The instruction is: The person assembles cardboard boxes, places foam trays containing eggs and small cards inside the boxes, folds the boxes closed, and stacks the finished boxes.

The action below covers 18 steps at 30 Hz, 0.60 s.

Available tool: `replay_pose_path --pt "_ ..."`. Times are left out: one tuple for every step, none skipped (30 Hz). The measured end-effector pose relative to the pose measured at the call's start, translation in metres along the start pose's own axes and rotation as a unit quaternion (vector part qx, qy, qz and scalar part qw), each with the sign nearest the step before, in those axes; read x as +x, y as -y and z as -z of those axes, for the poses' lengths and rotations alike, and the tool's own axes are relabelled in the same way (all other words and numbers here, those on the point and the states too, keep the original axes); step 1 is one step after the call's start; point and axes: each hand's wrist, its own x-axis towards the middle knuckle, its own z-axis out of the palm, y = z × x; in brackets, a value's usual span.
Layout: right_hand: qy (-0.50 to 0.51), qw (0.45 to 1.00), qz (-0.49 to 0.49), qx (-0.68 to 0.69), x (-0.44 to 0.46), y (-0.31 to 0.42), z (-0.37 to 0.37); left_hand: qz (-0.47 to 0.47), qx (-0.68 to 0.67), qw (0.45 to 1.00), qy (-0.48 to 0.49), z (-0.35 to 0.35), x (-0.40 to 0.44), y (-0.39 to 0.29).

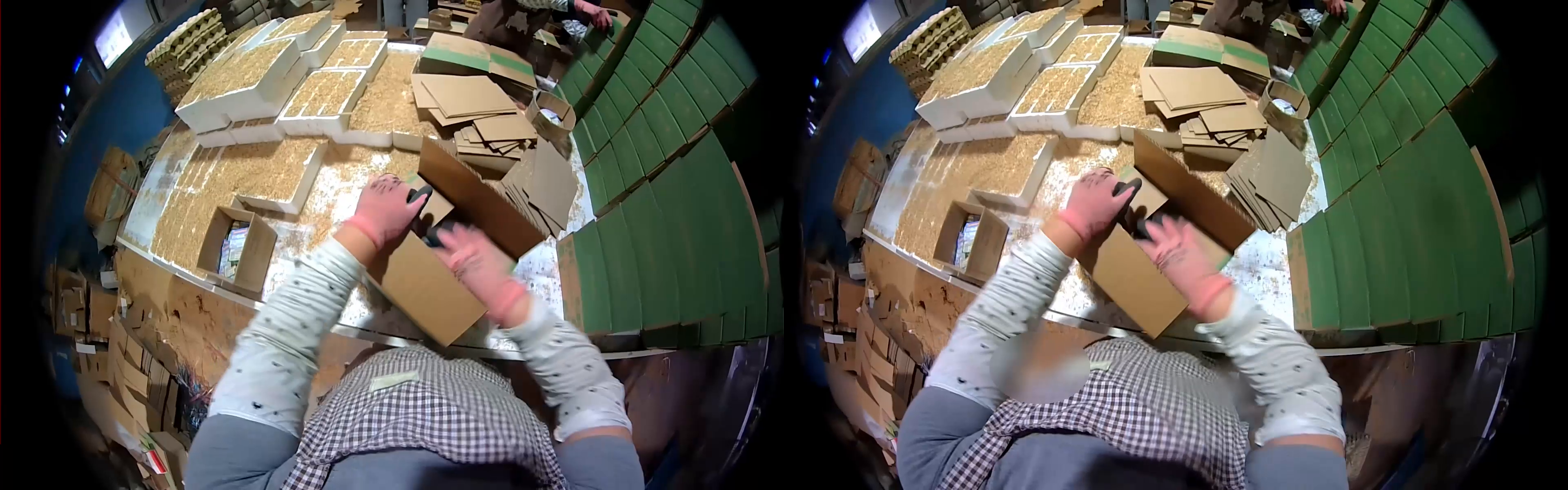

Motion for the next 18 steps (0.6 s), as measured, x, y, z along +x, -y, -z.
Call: replay_pose_path --pt "0.019 0.999 -0.043 -0.011 -0.001 -0.017 0.090 0.012 -0.104 0.993 -0.061 -0.004 -0.002 -0.002" --pt "-0.220 0.970 -0.032 0.094 -0.009 -0.058 0.087 0.017 -0.086 0.996 -0.019 -0.012 -0.007 -0.002" --pt "-0.205 0.963 -0.101 0.143 -0.010 -0.079 0.054 -0.008 -0.084 0.990 -0.116 -0.007 -0.013 -0.006" --pt "-0.193 0.946 -0.173 0.193 -0.010 -0.099 0.022 -0.035 -0.078 0.973 -0.214 0.005 -0.016 -0.011" --pt "-0.185 0.922 -0.243 0.238 -0.011 -0.119 -0.009 -0.010 -0.098 0.959 -0.267 0.013 -0.020 -0.012" --pt "-0.097 0.959 -0.259 0.056 -0.004 -0.072 0.023 0.015 -0.086 0.947 -0.309 0.011 -0.018 -0.006" --pt "-0.174 0.961 -0.153 -0.154 -0.005 -0.028 0.000 0.078 -0.081 0.961 -0.251 0.010 -0.018 -0.004" --pt "-0.106 0.976 -0.182 0.056 -0.001 -0.004 -0.004 0.142 -0.074 0.968 -0.194 0.010 -0.019 -0.004" --pt "-0.183 0.948 -0.198 0.168 -0.005 -0.011 -0.018 0.189 -0.108 0.976 -0.019 0.017 -0.019 -0.003" --pt "-0.114 0.907 -0.221 0.340 -0.020 -0.039 -0.023 0.232 -0.141 0.949 0.158 0.024 -0.024 0.000" --pt "-0.055 0.816 -0.268 0.510 -0.035 -0.067 -0.027 0.182 -0.185 0.964 0.062 0.024 -0.037 0.009" --pt "-0.007 0.711 -0.332 0.620 -0.049 -0.095 -0.031 0.124 -0.227 0.965 -0.034 0.025 -0.049 0.020" --pt "-0.080 0.794 -0.330 0.504 -0.058 -0.101 -0.010 0.072 -0.299 0.940 -0.148 0.027 -0.057 0.030" --pt "-0.070 0.774 -0.324 0.539 -0.056 -0.095 0.043 0.019 -0.367 0.894 -0.259 0.028 -0.059 0.037" --pt "-0.186 0.702 -0.355 0.589 -0.067 -0.105 0.024 -0.036 -0.503 0.806 -0.311 0.030 -0.056 0.037" --pt "-0.205 0.705 -0.338 0.588 -0.058 -0.082 0.056 0.031 -0.636 0.732 -0.242 0.006 -0.056 0.047" --pt "-0.313 0.858 -0.257 0.317 -0.069 -0.065 0.046 0.113 -0.750 0.623 -0.193 -0.019 -0.055 0.058" --pt "-0.144 0.914 -0.164 0.343 -0.050 -0.055 0.069 0.220 -0.906 0.343 -0.116 -0.050 -0.059 0.061"
